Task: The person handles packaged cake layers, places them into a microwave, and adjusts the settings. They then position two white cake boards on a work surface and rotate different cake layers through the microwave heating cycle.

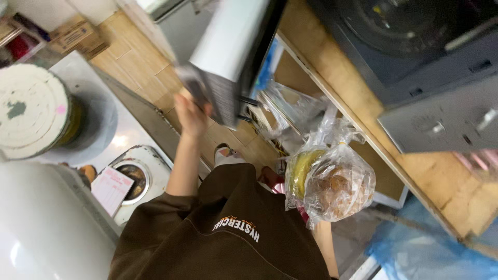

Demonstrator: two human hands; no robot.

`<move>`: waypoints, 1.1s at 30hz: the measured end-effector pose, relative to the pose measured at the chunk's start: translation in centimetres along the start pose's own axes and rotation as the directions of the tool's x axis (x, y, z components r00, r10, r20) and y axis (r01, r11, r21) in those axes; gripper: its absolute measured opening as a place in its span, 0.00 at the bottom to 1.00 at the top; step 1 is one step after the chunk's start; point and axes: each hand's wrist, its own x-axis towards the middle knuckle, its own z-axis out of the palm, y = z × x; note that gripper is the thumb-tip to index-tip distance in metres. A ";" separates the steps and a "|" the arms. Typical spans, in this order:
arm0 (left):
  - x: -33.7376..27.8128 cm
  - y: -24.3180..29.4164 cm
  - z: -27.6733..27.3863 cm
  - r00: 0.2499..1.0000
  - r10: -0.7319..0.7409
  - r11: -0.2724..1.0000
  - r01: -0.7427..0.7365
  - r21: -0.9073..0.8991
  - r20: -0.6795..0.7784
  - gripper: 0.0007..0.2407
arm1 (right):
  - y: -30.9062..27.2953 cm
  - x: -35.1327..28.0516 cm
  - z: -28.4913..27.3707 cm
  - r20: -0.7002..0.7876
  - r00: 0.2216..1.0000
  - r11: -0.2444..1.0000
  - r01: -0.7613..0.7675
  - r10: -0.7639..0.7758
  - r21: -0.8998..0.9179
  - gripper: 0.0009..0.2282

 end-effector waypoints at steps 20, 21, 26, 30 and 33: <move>-0.1 6.6 11.4 0.372 -0.907 0.240 0.067 0.969 0.199 0.41 | -2.1 5.0 11.1 -0.114 0.992 0.998 0.053 -0.049 0.030 0.25; 0.3 6.1 10.9 0.365 -0.909 0.240 0.063 0.969 0.202 0.41 | -2.7 4.9 11.9 -0.121 0.991 0.998 0.055 -0.051 0.032 0.25; 5.0 3.6 9.0 0.467 -0.542 0.820 0.112 0.562 0.699 0.47 | -5.1 6.6 15.0 -0.008 0.917 0.914 0.397 -0.399 -0.080 0.27; 8.3 3.4 9.8 0.511 -0.577 0.809 0.254 0.530 0.638 0.43 | -6.9 9.3 16.8 -0.061 0.985 0.847 0.169 -0.160 0.503 0.32; 9.0 3.0 9.6 0.564 -0.537 0.843 0.327 0.428 0.627 0.42 | -6.8 9.3 18.5 -0.145 0.916 0.880 0.400 -0.375 0.256 0.28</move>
